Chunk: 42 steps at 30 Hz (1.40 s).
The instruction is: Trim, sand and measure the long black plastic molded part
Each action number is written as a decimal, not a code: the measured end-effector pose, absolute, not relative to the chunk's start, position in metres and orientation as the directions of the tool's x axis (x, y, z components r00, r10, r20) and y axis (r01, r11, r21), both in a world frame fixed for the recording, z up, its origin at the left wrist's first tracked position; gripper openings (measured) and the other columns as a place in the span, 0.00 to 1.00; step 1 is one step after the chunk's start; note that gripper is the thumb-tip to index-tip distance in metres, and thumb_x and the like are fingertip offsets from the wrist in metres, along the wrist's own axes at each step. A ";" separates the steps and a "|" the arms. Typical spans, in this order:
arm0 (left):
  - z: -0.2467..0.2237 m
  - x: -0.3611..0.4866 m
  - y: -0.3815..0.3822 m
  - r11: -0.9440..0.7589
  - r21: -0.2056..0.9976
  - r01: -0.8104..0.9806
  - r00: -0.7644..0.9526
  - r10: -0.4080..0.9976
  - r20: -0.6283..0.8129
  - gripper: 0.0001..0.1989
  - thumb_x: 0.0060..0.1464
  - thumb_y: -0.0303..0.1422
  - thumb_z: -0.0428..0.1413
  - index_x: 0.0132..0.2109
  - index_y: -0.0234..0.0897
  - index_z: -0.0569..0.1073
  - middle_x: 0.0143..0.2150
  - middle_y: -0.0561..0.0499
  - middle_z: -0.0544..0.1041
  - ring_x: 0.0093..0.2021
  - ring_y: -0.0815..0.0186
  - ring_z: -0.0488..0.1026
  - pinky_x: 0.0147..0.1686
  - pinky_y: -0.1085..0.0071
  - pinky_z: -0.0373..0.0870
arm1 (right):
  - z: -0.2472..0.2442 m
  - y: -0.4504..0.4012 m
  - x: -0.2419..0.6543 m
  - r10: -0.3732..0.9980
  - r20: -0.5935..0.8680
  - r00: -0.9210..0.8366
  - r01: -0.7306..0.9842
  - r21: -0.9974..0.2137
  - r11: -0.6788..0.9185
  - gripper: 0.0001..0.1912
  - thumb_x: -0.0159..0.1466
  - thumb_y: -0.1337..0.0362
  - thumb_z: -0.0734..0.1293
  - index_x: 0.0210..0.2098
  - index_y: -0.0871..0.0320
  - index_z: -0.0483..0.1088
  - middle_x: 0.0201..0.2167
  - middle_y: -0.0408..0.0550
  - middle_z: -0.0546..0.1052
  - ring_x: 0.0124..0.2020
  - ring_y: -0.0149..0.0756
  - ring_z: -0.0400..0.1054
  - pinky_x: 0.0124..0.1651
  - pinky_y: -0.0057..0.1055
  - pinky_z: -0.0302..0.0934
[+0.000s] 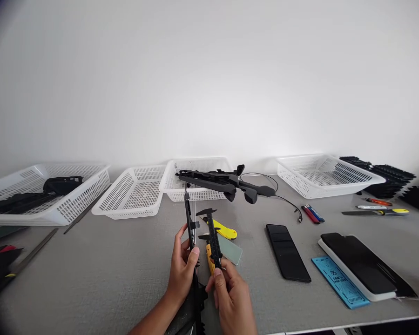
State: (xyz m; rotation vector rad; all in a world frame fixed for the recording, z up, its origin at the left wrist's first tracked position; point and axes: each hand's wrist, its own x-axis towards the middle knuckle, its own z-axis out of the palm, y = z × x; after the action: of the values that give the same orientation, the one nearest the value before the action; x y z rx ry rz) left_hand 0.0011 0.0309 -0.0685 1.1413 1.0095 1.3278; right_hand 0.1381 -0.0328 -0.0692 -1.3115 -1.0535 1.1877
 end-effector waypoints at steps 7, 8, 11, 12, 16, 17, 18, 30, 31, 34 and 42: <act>-0.066 0.002 0.029 -0.103 0.979 -0.174 0.011 0.994 0.106 0.36 0.66 0.47 0.61 0.74 0.45 0.58 0.56 0.42 0.84 0.53 0.53 0.83 0.53 0.59 0.76 | -0.064 -0.037 0.132 0.977 -0.121 0.176 -0.103 -0.989 -0.104 0.28 0.70 0.39 0.65 0.56 0.54 0.70 0.38 0.47 0.80 0.14 0.25 0.56 0.14 0.26 0.53; -0.066 0.002 0.029 -0.107 0.979 -0.173 0.011 0.994 0.110 0.36 0.66 0.47 0.61 0.74 0.46 0.58 0.55 0.43 0.84 0.52 0.53 0.83 0.52 0.59 0.77 | -0.064 -0.037 0.133 0.982 -0.127 0.141 -0.109 -0.988 -0.112 0.27 0.69 0.41 0.66 0.57 0.54 0.69 0.38 0.45 0.79 0.13 0.24 0.56 0.13 0.25 0.53; -0.068 0.002 0.029 -0.112 0.979 -0.168 0.022 0.993 0.117 0.35 0.67 0.46 0.61 0.74 0.46 0.57 0.55 0.43 0.84 0.51 0.53 0.83 0.52 0.59 0.77 | -0.063 -0.038 0.134 0.984 -0.158 0.080 -0.137 -0.980 -0.146 0.29 0.68 0.45 0.67 0.63 0.52 0.65 0.35 0.41 0.76 0.12 0.22 0.55 0.11 0.22 0.53; -0.068 0.002 0.029 -0.114 0.979 -0.167 0.026 0.992 0.120 0.35 0.67 0.46 0.61 0.74 0.46 0.57 0.55 0.43 0.84 0.52 0.53 0.83 0.52 0.59 0.77 | -0.062 -0.039 0.134 0.982 -0.172 0.079 -0.150 -0.976 -0.159 0.30 0.68 0.46 0.67 0.65 0.51 0.63 0.33 0.39 0.75 0.12 0.21 0.53 0.11 0.21 0.53; -0.069 0.001 0.028 -0.129 0.979 -0.160 0.030 0.990 0.136 0.35 0.67 0.46 0.60 0.74 0.45 0.57 0.58 0.41 0.83 0.55 0.51 0.82 0.53 0.57 0.77 | -0.055 -0.044 0.131 0.975 -0.209 0.073 -0.198 -0.961 -0.191 0.36 0.68 0.49 0.66 0.71 0.52 0.58 0.29 0.37 0.72 0.11 0.20 0.48 0.11 0.20 0.52; -0.069 0.001 0.029 -0.129 0.979 -0.158 0.032 0.990 0.136 0.35 0.67 0.46 0.60 0.74 0.45 0.57 0.58 0.41 0.83 0.55 0.51 0.82 0.54 0.57 0.77 | -0.054 -0.045 0.131 0.975 -0.211 0.071 -0.204 -0.960 -0.192 0.36 0.68 0.49 0.67 0.71 0.53 0.58 0.28 0.37 0.72 0.12 0.20 0.48 0.12 0.20 0.53; -0.069 0.001 0.029 -0.128 0.979 -0.157 0.033 0.990 0.134 0.35 0.67 0.46 0.60 0.74 0.45 0.57 0.58 0.41 0.83 0.55 0.51 0.82 0.54 0.57 0.77 | -0.052 -0.045 0.131 0.975 -0.212 0.073 -0.207 -0.959 -0.193 0.36 0.68 0.49 0.67 0.71 0.53 0.58 0.28 0.37 0.72 0.12 0.20 0.48 0.12 0.21 0.53; -0.070 0.002 0.029 -0.130 0.979 -0.160 0.054 0.989 0.140 0.36 0.68 0.45 0.60 0.74 0.45 0.55 0.57 0.42 0.83 0.52 0.53 0.83 0.53 0.58 0.77 | -0.064 -0.042 0.134 0.954 -0.291 0.074 -0.269 -0.927 -0.262 0.44 0.62 0.48 0.71 0.73 0.53 0.57 0.24 0.34 0.69 0.12 0.22 0.47 0.14 0.22 0.46; -0.070 0.002 0.029 -0.132 0.979 -0.154 0.057 0.988 0.142 0.36 0.68 0.45 0.60 0.74 0.45 0.55 0.56 0.42 0.83 0.52 0.54 0.83 0.53 0.58 0.77 | -0.063 -0.043 0.135 0.953 -0.293 0.077 -0.259 -0.929 -0.265 0.44 0.63 0.47 0.71 0.73 0.53 0.57 0.24 0.34 0.68 0.13 0.22 0.47 0.14 0.22 0.47; -0.070 0.002 0.029 -0.142 0.981 -0.134 0.062 0.987 0.151 0.36 0.68 0.46 0.59 0.74 0.45 0.54 0.57 0.42 0.83 0.54 0.53 0.83 0.53 0.58 0.77 | -0.057 -0.046 0.136 0.956 -0.280 0.090 -0.216 -0.942 -0.256 0.41 0.66 0.49 0.69 0.75 0.53 0.56 0.23 0.34 0.67 0.14 0.23 0.48 0.16 0.21 0.50; -0.072 0.002 0.029 -0.156 0.979 -0.129 0.058 0.985 0.165 0.35 0.68 0.47 0.59 0.74 0.45 0.55 0.58 0.42 0.83 0.57 0.52 0.82 0.54 0.58 0.76 | -0.051 -0.047 0.136 0.967 -0.250 0.048 -0.178 -0.955 -0.238 0.40 0.69 0.50 0.67 0.76 0.51 0.55 0.26 0.35 0.68 0.16 0.24 0.51 0.16 0.22 0.59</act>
State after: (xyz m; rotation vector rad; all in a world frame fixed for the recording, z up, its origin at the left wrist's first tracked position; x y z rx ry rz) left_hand 0.0020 0.0294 -0.0723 1.2634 0.9861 1.3310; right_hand 0.1364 -0.0471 -0.0510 -1.2872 -0.9026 1.4101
